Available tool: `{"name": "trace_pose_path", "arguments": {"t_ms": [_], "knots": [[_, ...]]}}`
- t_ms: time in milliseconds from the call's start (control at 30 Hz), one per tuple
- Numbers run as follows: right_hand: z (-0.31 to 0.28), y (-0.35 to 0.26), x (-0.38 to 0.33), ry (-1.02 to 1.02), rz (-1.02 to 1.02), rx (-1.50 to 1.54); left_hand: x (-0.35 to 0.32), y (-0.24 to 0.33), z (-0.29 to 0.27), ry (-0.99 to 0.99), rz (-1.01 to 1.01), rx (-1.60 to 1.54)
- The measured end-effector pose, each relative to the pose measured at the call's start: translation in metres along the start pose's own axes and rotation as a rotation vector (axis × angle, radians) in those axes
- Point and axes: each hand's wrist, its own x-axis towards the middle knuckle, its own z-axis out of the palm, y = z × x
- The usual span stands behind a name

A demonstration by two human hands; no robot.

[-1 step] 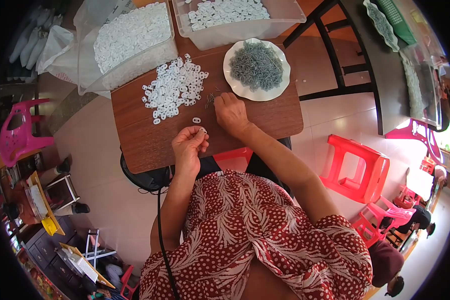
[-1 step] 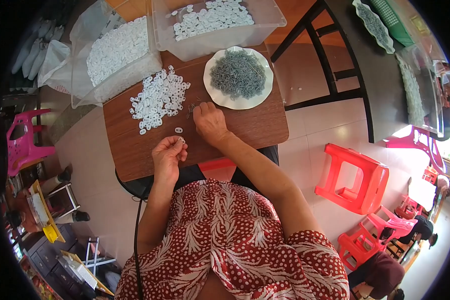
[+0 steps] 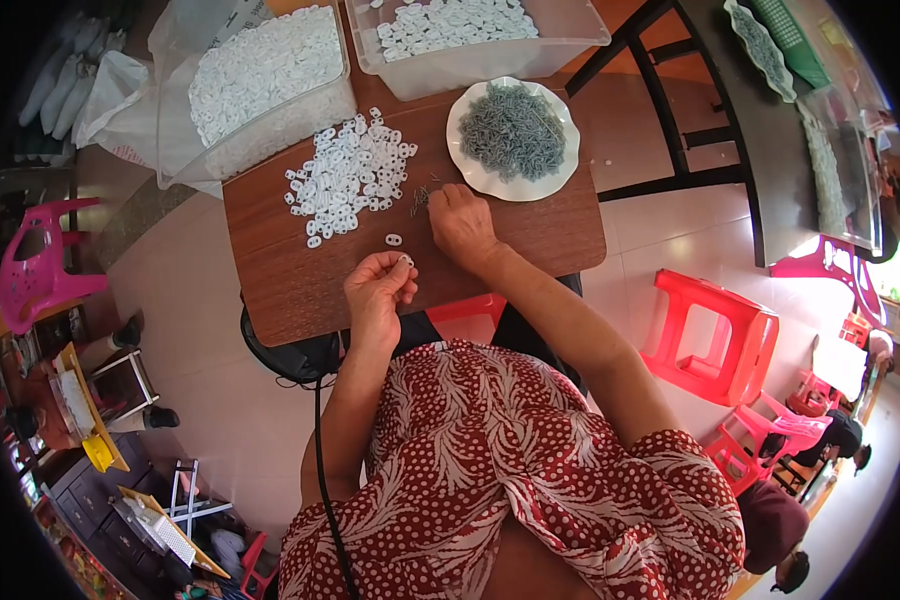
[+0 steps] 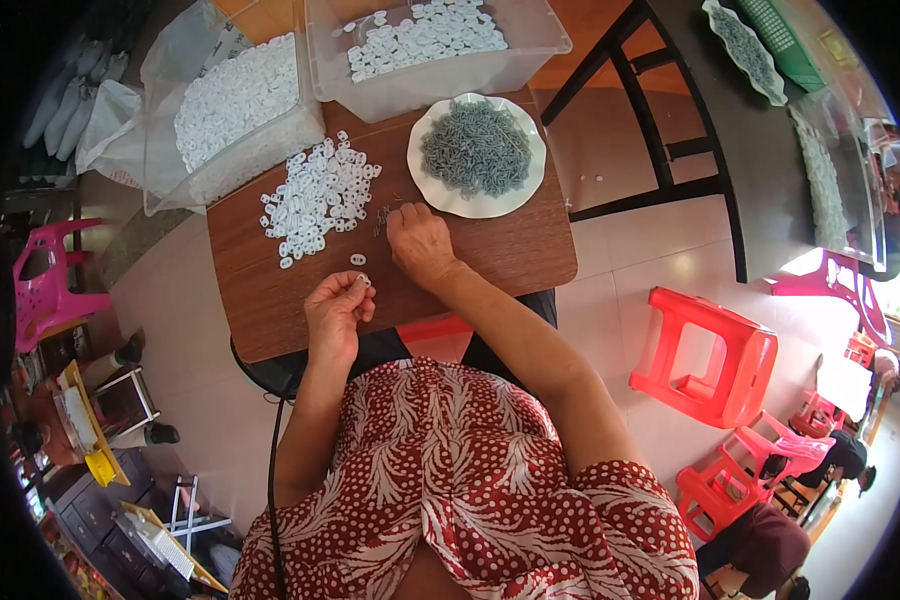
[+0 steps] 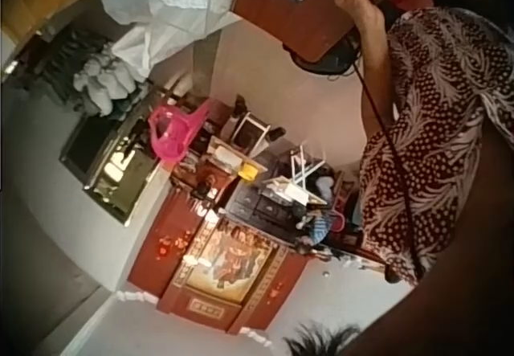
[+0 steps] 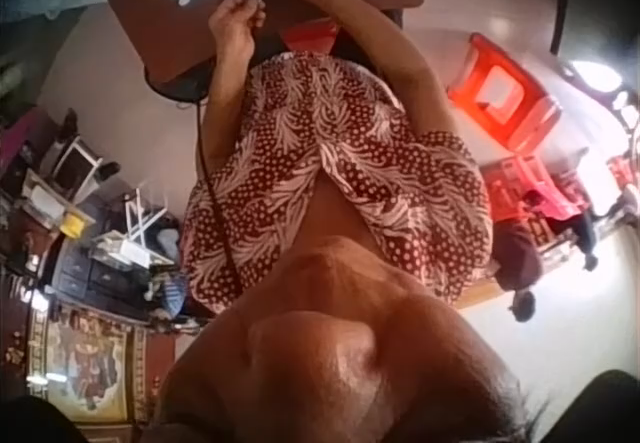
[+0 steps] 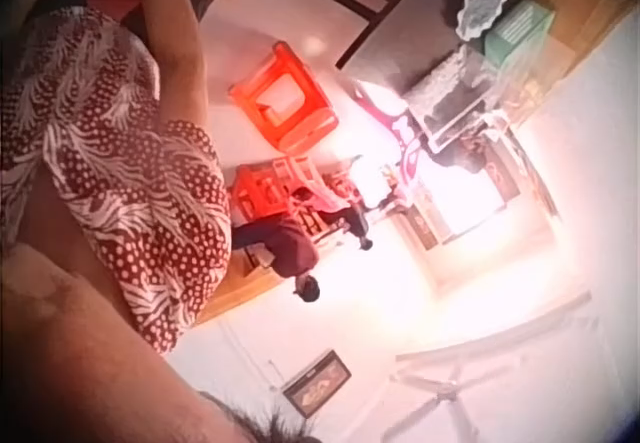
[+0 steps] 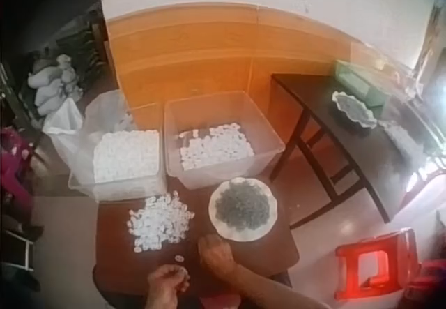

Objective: The recorder is assembling small white plastic rings with metal hooks at a workstation.

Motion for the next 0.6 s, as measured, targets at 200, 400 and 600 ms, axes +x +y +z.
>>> {"name": "trace_pose_path", "arguments": {"t_ms": [200,400,600], "knots": [[-0.014,-0.004,-0.008,-0.02,0.239,0.323,-0.011,0.006,-0.002,-0.063,-0.009,-0.027],[-0.075,-0.041,-0.024,-0.18,0.591,0.97,-0.029,0.022,0.003,-0.156,-0.002,-0.11],[-0.111,-0.072,-0.025,-0.16,0.555,1.326,-0.046,0.029,0.006,-0.186,0.035,-0.139]]}}
